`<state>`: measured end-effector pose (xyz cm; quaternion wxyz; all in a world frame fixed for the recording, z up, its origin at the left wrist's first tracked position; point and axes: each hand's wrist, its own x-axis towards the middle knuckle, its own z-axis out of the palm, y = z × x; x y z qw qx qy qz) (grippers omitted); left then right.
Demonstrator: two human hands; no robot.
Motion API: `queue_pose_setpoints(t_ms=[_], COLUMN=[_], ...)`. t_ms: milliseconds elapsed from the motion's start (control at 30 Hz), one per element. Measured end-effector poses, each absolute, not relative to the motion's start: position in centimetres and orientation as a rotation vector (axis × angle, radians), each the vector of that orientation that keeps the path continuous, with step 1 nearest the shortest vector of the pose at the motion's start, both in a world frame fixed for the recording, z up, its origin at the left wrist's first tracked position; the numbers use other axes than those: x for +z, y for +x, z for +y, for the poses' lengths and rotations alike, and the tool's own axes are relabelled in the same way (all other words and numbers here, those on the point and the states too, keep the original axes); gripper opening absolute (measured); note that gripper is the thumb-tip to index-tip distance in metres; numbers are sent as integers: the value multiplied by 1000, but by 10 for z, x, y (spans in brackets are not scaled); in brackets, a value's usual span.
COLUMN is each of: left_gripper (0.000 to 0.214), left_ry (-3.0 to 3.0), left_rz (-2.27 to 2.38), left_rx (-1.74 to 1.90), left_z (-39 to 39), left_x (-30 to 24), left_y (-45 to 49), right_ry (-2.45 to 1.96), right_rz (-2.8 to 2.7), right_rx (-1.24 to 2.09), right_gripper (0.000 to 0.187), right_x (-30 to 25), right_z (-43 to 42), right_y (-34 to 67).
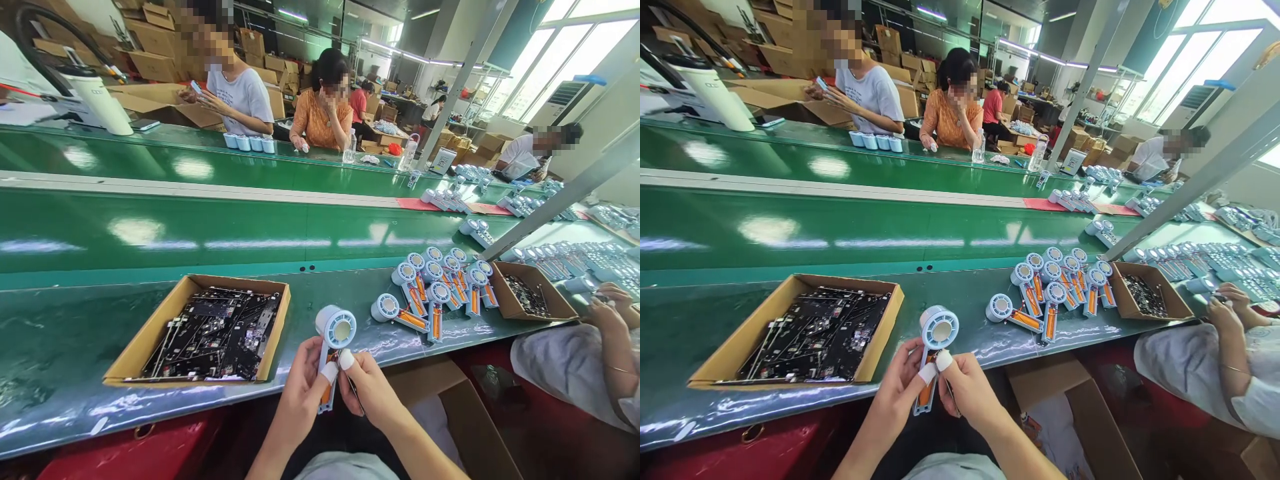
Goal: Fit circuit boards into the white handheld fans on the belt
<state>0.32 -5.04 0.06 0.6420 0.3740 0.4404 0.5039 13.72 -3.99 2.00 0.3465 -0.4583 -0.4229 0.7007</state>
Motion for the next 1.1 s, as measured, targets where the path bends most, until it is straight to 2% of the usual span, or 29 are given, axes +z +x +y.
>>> queue_pose_setpoints(t_ms=[133, 267, 367, 467, 600, 700, 867, 933, 1100], left_gripper=[44, 38, 33, 40, 44, 44, 39, 38, 40], left_ry=[906, 995, 1041, 994, 937, 961, 893, 875, 830], left_rz=[1169, 1308, 1335, 1293, 1240, 1316, 1357, 1370, 1372], left_rx=[1162, 1122, 1111, 1088, 1087, 1162, 1223, 1205, 1255], left_z=[-51, -47, -43, -42, -45, -47, -42, -40, -36], left_x=[1, 16, 21, 17, 10, 6, 2, 1, -3], left_y=[6, 9, 10, 10, 15, 24, 31, 29, 22], right_ry=[-1144, -1198, -1225, -1278, -1417, -1470, -1725, -1803, -1650], right_rz=[-1077, -1216, -1332, -1291, -1441, -1651, -2186, -2388, -2637], right_rx=[1703, 1430, 1260, 1170, 824, 592, 422, 398, 453], right_gripper=[55, 40, 41, 41, 37, 45, 60, 65, 72], right_x=[23, 24, 19, 9, -3, -5, 15, 26, 38], right_z=[-45, -64, -77, -79, -72, -68, -62, -58, -49], right_y=[138, 140, 140, 140, 138, 133, 127, 128, 134])
